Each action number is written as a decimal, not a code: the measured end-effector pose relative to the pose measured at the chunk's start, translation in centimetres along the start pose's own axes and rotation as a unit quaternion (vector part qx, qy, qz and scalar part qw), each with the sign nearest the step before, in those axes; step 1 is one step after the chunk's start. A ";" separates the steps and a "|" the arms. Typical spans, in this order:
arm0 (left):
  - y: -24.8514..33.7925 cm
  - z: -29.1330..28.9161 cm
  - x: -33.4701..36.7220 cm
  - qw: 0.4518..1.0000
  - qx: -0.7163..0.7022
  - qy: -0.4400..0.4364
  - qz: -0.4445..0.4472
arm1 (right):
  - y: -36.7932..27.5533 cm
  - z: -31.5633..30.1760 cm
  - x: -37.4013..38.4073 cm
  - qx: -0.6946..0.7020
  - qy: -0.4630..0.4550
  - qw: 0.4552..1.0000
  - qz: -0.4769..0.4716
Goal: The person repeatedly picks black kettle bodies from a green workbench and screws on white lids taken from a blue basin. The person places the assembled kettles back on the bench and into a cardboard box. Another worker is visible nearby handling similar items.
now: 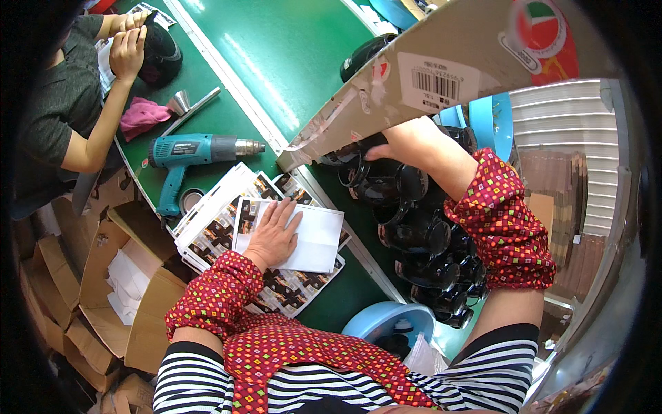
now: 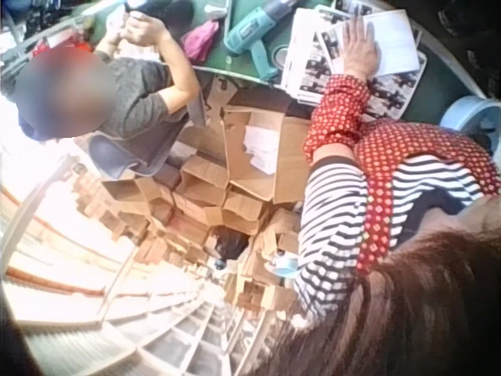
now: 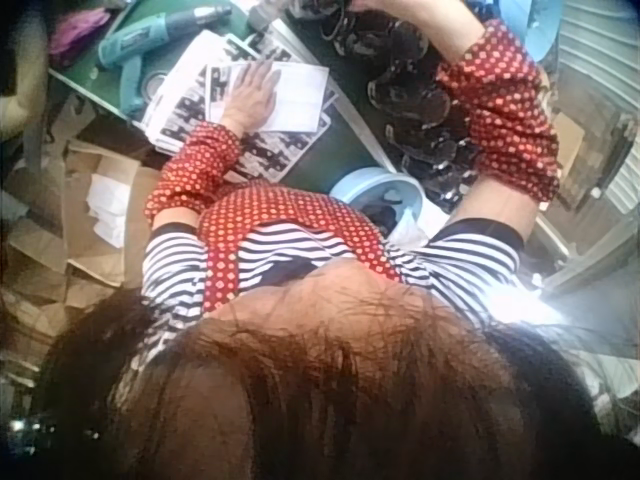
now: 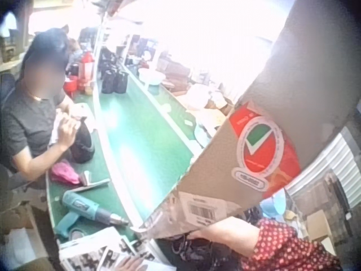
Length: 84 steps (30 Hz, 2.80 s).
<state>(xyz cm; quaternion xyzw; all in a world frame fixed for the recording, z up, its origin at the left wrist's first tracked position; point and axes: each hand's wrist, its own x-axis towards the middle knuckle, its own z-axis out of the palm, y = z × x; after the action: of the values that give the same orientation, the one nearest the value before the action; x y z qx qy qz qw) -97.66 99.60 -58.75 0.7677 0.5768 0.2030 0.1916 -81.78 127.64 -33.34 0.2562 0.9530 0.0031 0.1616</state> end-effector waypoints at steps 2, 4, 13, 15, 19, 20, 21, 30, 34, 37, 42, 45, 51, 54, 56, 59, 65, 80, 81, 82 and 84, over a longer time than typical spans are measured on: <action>-0.1 -0.2 -0.1 1.000 0.002 0.001 -0.004 | -0.5 0.1 0.7 0.020 -0.019 0.996 0.082; -0.1 -0.1 -0.3 1.000 -0.007 0.001 -0.011 | -0.7 0.0 0.8 0.010 -0.011 0.996 0.088; -0.3 0.0 -0.3 1.000 -0.001 0.007 -0.007 | -0.4 1.1 1.1 0.003 -0.063 0.986 0.157; -0.3 -0.1 -0.5 1.000 0.006 0.006 -0.013 | -1.6 -0.3 -0.4 0.047 -0.003 0.995 0.084; -0.1 -0.4 -0.1 1.000 0.009 -0.003 -0.004 | -1.5 1.6 -0.5 0.068 -0.011 0.991 0.119; -0.1 -0.4 0.0 1.000 0.006 -0.004 -0.004 | -1.3 1.5 -0.3 0.070 -0.044 0.984 0.161; 0.1 -0.2 -0.1 1.000 0.002 -0.004 -0.004 | -1.2 1.2 -0.1 0.071 -0.077 0.974 0.203; 0.0 -0.2 0.0 1.000 0.003 -0.012 -0.011 | -0.3 1.7 -1.3 0.062 -0.013 0.994 0.090; -0.1 -0.2 -0.2 1.000 0.000 -0.010 -0.013 | -0.9 1.2 -1.2 0.062 -0.013 0.987 0.147; -0.2 -0.1 -0.1 1.000 0.001 -0.007 -0.010 | -0.5 1.4 -1.6 0.051 0.004 0.998 0.020; -0.1 0.0 -0.1 1.000 0.000 -0.004 -0.010 | -1.6 1.3 -0.4 0.041 -0.023 0.994 0.096; 0.1 0.0 0.0 1.000 0.004 0.007 -0.002 | -2.9 2.7 0.6 0.039 0.027 0.987 0.155; 0.3 -0.6 -0.1 1.000 -0.003 0.005 -0.003 | -5.0 4.6 1.7 -0.042 0.029 0.985 0.165; 0.5 -1.0 0.3 1.000 -0.003 0.015 0.009 | -5.0 6.9 2.4 -0.021 0.081 0.965 0.250; -0.1 -0.7 -0.4 1.000 0.001 0.014 0.005 | -6.3 5.2 3.3 0.050 0.068 0.948 0.308; 0.5 -0.4 0.3 0.999 0.024 0.017 0.026 | -5.6 3.4 -0.1 0.183 0.073 0.913 0.357; 0.6 0.2 0.4 0.997 0.064 0.016 0.044 | -7.8 0.9 -16.3 0.326 0.156 0.863 0.354; 20.6 -2.1 -0.4 0.940 -0.194 -0.089 0.264 | -40.4 20.2 -47.0 0.342 -0.182 0.608 0.693; 25.2 -2.4 -2.1 0.911 -0.223 -0.167 0.305 | -41.4 20.3 -46.8 0.358 -0.187 0.590 0.699; 26.7 -0.3 -3.6 0.871 -0.246 -0.206 0.372 | -42.9 21.5 -46.4 0.362 -0.139 0.603 0.697; 31.0 2.0 -7.3 0.828 -0.159 -0.366 0.394 | -43.9 22.2 -46.0 0.348 -0.113 0.623 0.691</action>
<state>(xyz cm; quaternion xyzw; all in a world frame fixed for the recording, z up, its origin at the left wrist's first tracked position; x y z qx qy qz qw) -73.44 84.39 -44.70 0.9067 0.0725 0.0546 0.4120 -58.74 65.29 -44.16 0.8747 0.3998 -0.2475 0.1172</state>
